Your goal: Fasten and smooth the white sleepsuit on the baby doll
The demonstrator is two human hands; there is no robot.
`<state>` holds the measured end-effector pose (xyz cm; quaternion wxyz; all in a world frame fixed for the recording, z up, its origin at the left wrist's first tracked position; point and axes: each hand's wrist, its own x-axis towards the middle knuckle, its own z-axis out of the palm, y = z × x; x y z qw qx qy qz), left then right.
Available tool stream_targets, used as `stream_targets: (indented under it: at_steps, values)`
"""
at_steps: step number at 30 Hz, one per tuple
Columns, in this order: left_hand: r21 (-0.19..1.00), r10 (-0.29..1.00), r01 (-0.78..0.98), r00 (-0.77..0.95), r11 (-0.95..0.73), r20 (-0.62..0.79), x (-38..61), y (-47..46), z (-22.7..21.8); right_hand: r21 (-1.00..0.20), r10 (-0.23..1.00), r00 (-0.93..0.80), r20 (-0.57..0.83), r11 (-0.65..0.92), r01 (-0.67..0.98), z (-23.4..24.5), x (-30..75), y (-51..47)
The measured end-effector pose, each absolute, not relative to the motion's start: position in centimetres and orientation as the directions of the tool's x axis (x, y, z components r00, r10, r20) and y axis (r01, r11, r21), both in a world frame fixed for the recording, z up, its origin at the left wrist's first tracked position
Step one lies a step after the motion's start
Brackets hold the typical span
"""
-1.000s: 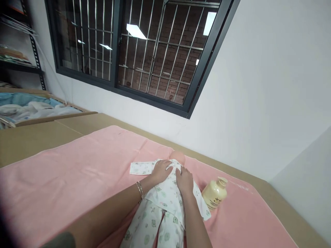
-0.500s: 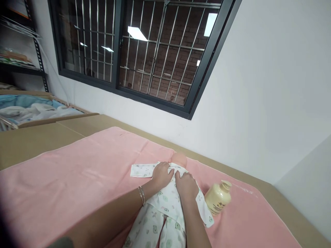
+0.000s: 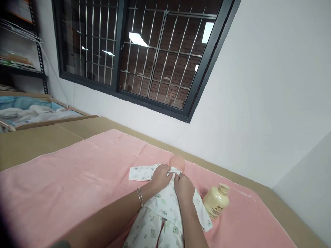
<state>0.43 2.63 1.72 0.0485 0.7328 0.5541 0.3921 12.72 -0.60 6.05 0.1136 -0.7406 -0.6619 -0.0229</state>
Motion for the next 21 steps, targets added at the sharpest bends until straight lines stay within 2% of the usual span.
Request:
stream_targets:
  at_steps: [4, 10, 12, 17, 19, 21]
  values:
    - [0.473, 0.837, 0.816, 0.025, -0.333, 0.546, 0.6, 1.8, 1.9, -0.069, 0.950, 0.193, 0.244, -0.181, 0.981, 6.8, 11.3, -1.9]
    - [0.530, 0.893, 0.810, -0.018, -0.251, 0.450, 0.4, 1.6, 2.4, -0.187, 0.948, 0.270, 0.167, -0.238, 0.953, 6.7, 11.7, -1.5]
    - [0.536, 0.904, 0.802, 0.012, -0.264, 0.428, 0.3, 1.9, 2.4, -0.221, 0.963, 0.227, 0.143, -0.193, 0.956, 6.1, 12.6, -0.6]
    - [0.561, 0.896, 0.740, 0.128, -0.371, 0.425, 0.0, 2.8, 2.3, -0.326, 0.984, 0.027, 0.178, 0.033, 0.945, 5.2, 14.5, 0.9]
    - [0.582, 0.899, 0.728, 0.108, -0.363, 0.425, 0.1, 3.0, 2.2, -0.332, 0.983, 0.008, 0.183, 0.054, 0.942, 5.3, 14.5, 0.9]
    - [0.590, 0.892, 0.725, 0.072, -0.355, 0.447, 0.4, 3.0, 1.9, -0.281, 0.981, 0.037, 0.190, 0.018, 0.960, 5.5, 14.1, 0.4]
